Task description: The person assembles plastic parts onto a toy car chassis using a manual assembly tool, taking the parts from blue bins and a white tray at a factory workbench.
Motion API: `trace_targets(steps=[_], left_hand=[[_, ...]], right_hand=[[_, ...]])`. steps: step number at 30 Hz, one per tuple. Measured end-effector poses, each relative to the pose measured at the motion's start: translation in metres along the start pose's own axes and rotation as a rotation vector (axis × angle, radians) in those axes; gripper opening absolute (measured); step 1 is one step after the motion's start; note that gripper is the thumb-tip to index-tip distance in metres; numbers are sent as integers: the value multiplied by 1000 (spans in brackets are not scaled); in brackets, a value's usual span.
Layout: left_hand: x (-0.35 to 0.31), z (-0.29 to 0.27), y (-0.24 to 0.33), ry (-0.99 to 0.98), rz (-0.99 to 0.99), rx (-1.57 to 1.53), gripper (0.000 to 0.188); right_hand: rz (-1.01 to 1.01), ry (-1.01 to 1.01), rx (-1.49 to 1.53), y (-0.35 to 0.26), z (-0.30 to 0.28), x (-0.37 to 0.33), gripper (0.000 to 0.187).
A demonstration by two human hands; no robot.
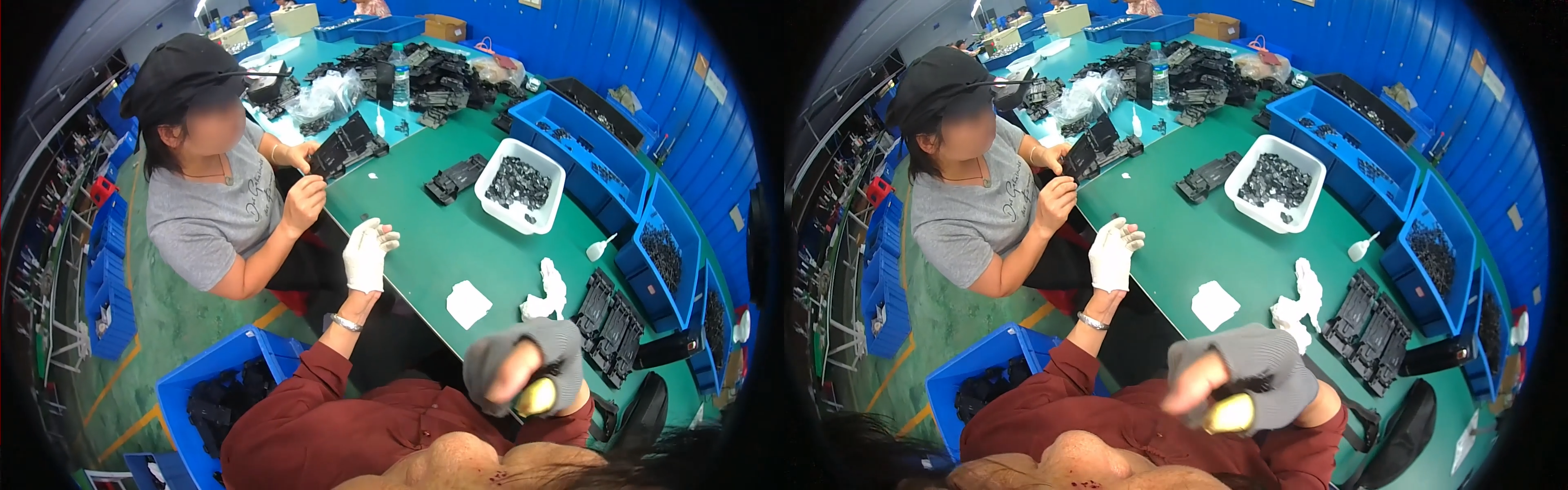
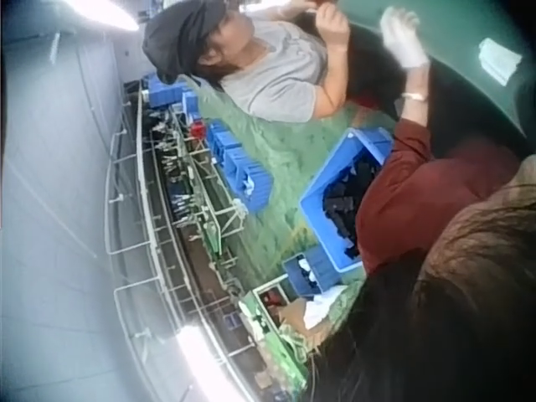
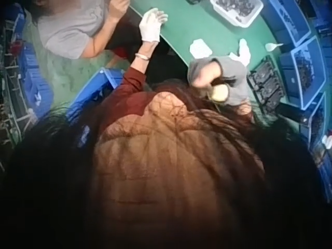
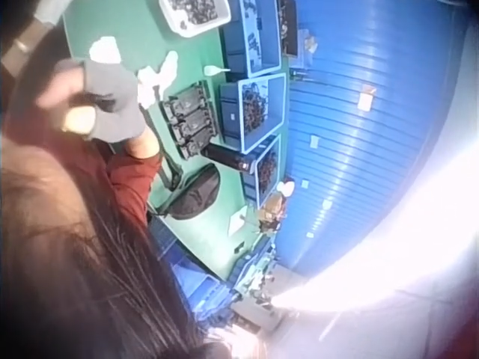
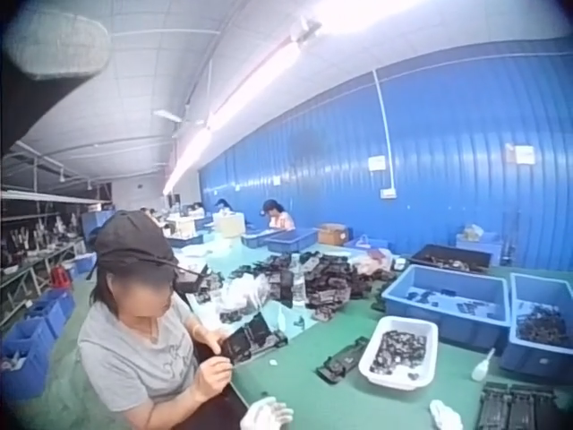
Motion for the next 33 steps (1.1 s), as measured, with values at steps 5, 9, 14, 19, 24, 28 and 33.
trace_targets(steps=[5,9,14,19,24,28,33], left_hand=[[1,-1,-5,-84,-20,-107,32],[-4,2,-2,-72,4,-29,32],[-6,-1,-1,-40,12,12,32],[-4,10,-4,-55,-14,-61,29],[-8,1,0,-33,28,-14,28],[-6,4,-5,-61,22,-40,28],[-7,5,-4,-51,36,-4,28]], right_hand=[[-214,-113,254,-13,3,-5,28],[-251,-191,199,-22,6,-2,20],[-287,-304,156,-29,18,-2,25],[-242,-484,23,-34,17,-8,29],[-113,-724,-165,-12,4,-1,25],[-36,-698,-305,-1,-2,0,25],[134,-620,-490,19,-16,-1,28]])
Point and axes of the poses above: each hand's wrist, its own x-axis towards the middle knuckle, its own z-axis out of the palm, y = z × x, the point moved 6 cm from there along x, towards the middle knuckle, and after that the axes turned 9 degrees about -x, right-handed, at the moved point
